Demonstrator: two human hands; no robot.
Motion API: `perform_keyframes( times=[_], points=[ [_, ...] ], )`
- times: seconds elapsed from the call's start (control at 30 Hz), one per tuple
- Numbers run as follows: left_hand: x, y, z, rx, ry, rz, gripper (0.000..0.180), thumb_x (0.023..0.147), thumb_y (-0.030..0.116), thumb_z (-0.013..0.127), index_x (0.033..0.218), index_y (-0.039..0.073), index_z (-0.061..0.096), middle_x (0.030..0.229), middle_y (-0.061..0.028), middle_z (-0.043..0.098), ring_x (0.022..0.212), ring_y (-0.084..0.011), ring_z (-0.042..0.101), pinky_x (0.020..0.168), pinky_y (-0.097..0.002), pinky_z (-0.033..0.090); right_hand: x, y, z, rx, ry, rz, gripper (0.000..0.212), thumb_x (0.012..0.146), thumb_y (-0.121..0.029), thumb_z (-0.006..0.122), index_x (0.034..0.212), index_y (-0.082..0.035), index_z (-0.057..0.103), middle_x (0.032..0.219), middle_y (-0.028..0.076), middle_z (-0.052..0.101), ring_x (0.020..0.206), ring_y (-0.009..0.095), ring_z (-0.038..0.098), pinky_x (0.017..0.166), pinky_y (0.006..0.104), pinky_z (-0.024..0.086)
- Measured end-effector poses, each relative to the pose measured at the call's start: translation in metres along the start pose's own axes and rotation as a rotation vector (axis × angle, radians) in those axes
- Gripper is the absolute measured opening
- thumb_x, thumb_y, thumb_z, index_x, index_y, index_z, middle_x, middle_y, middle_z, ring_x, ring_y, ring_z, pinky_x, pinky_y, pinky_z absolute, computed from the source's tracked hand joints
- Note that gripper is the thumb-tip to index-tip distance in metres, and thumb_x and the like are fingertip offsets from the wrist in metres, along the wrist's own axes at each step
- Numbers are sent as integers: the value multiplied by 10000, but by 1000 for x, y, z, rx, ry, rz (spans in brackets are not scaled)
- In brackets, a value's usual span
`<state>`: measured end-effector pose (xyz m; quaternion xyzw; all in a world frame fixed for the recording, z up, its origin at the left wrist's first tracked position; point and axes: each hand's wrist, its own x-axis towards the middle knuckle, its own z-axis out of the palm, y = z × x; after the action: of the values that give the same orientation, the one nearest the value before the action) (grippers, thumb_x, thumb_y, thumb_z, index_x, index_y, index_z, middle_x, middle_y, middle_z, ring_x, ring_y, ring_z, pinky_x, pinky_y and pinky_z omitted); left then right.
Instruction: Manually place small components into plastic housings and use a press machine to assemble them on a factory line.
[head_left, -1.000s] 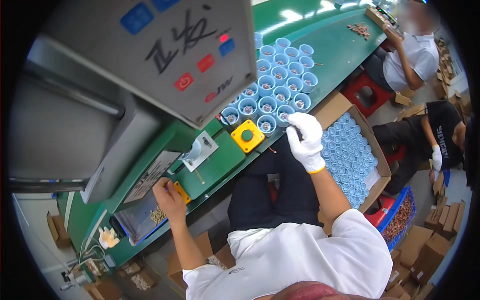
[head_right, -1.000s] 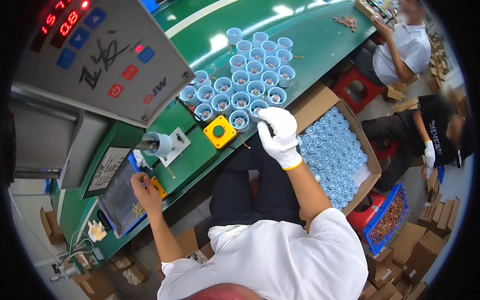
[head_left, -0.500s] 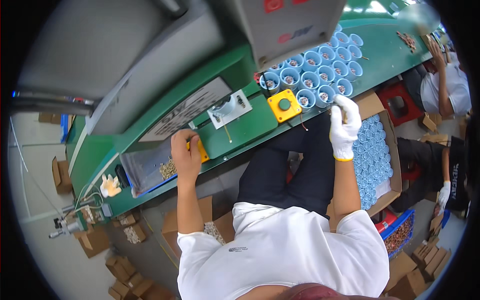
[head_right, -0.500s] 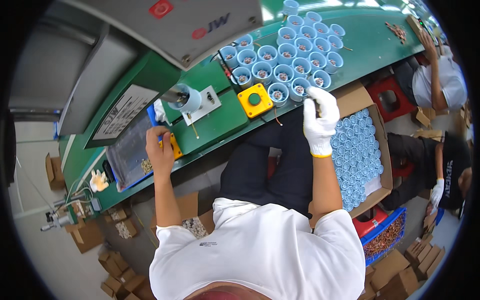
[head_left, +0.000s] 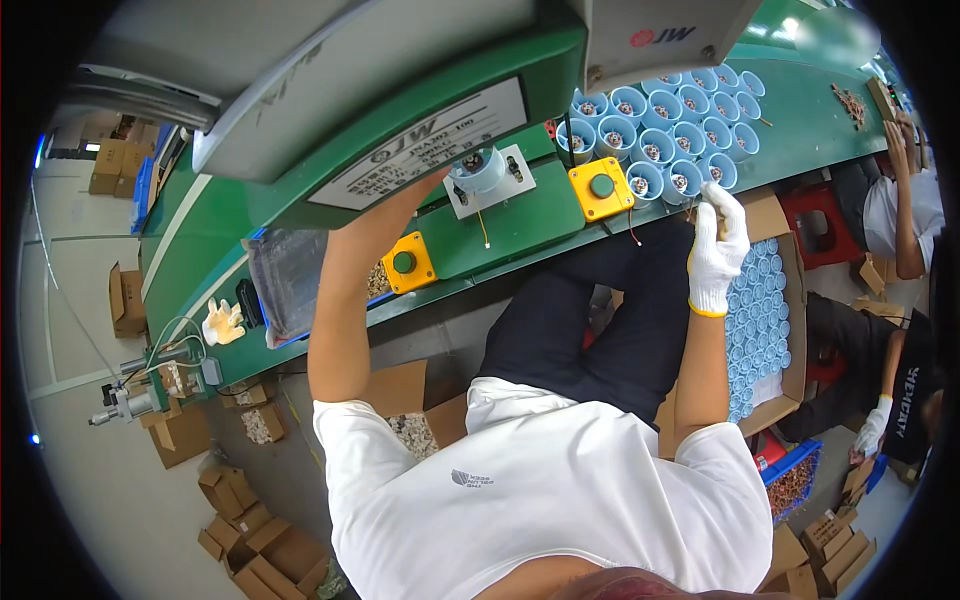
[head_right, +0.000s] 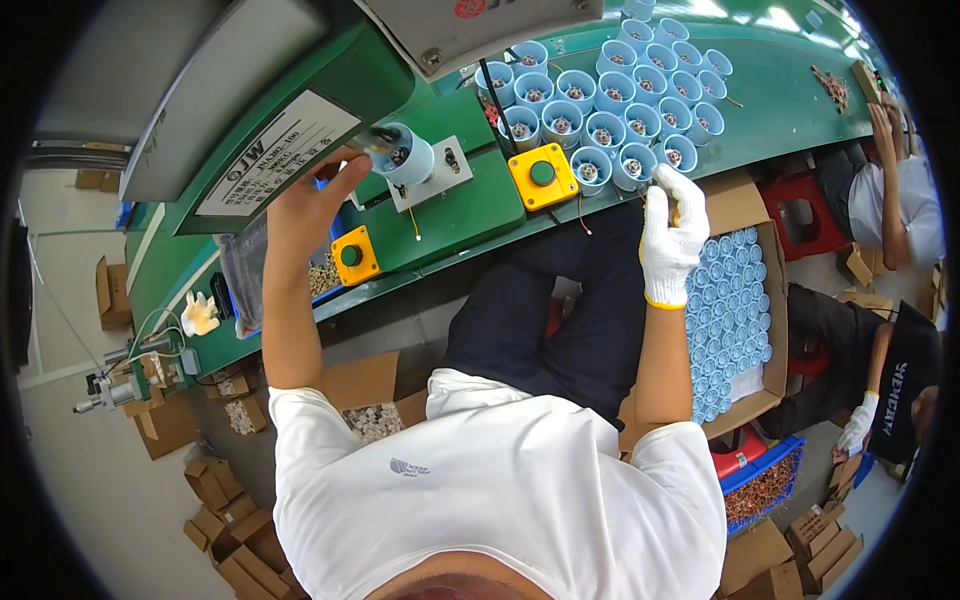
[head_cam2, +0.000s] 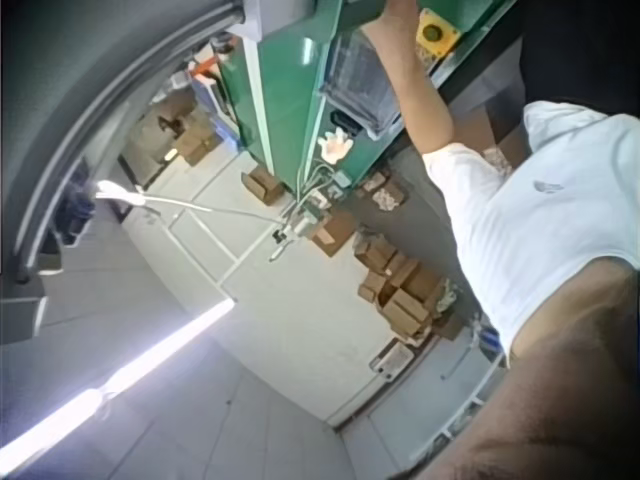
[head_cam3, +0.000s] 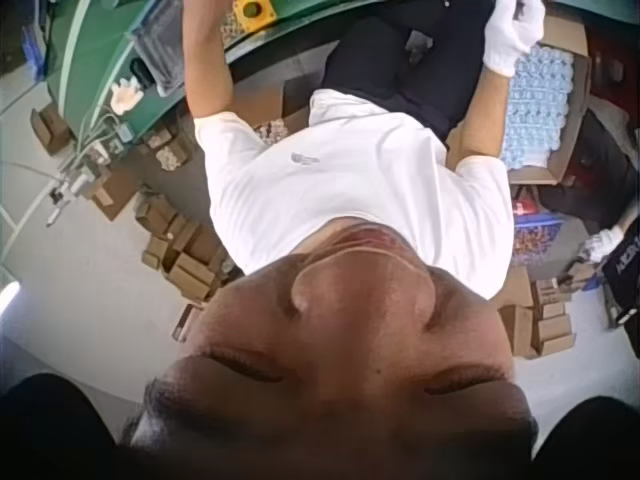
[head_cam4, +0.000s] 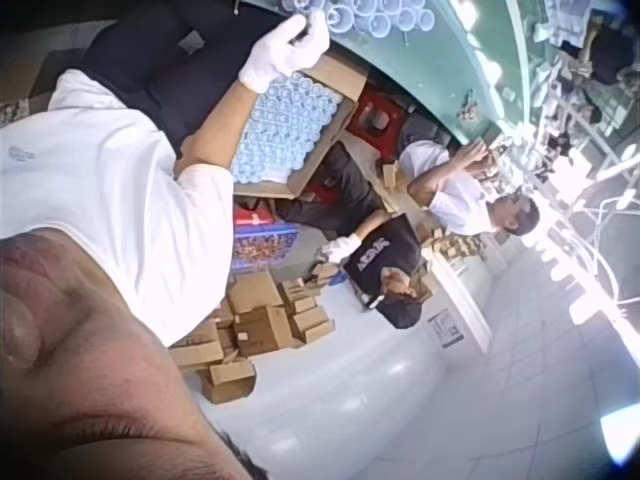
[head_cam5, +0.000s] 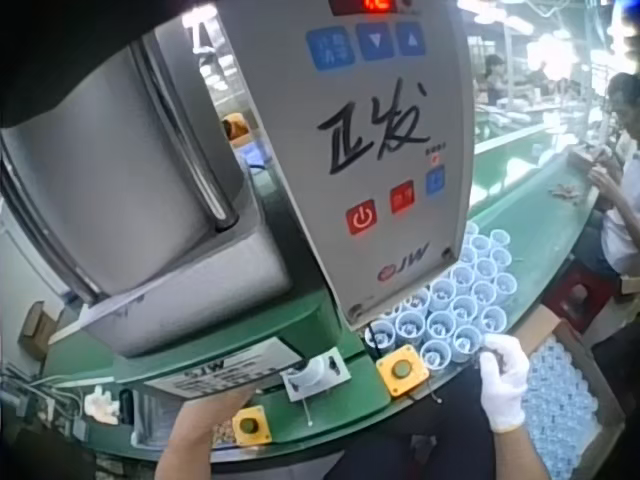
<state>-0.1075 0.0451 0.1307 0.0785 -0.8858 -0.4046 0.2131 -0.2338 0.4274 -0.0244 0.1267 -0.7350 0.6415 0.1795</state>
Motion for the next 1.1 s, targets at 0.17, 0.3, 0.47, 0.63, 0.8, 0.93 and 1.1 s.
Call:
perform_keyframes(
  times=[0.17,0.3,0.47,0.63,0.8,0.93,1.1],
  points=[
    [27,2,-1,211,-201,60,279,882,265,860,1033,36,808,854,-31,735,730,-110,599,666,-285,485,-1,-1,2,52,-1,34,233,989,14,659,1221,23,682,1202,120,699,998,165,699,872,299,590],
    [35,19,6,407,-300,-97,305,890,301,849,1049,42,810,834,-38,727,709,-116,596,657,-284,488,0,-4,0,-27,5,-2,227,983,12,661,1208,21,689,1207,118,699,994,152,693,867,295,588],
    [38,5,6,347,-302,-108,316,898,302,841,1077,44,809,836,-42,726,709,-119,600,663,-287,497,10,-32,7,-186,-54,-239,252,918,25,683,1169,11,694,1119,129,722,959,227,714,860,343,582],
    [20,-4,-7,256,-203,-6,259,927,221,803,1109,37,799,898,-63,746,768,-128,631,714,-279,512,13,-89,40,-294,-418,-604,299,786,-2,747,1082,-9,707,1048,167,724,989,372,703,908,446,557],
    [-91,-48,13,265,57,39,153,912,104,792,1014,-9,782,1001,-124,760,932,-286,745,811,-345,597,9,-103,73,-376,-514,-580,284,773,-32,760,1054,-22,718,1026,157,734,996,351,710,911,435,553],
    [-126,-63,25,364,309,192,134,868,73,812,959,-18,775,1044,-135,754,963,-334,735,847,-383,597,7,-99,74,-401,-523,-563,256,778,-37,764,1031,-34,726,986,128,739,979,338,712,888,439,552],
    [-130,-71,25,367,395,187,127,841,62,825,934,-5,770,1056,-128,751,994,-331,723,860,-417,585,15,-102,84,-519,-454,-641,156,807,-79,754,960,-56,732,886,119,719,851,311,699,786,432,551]
  ],
)
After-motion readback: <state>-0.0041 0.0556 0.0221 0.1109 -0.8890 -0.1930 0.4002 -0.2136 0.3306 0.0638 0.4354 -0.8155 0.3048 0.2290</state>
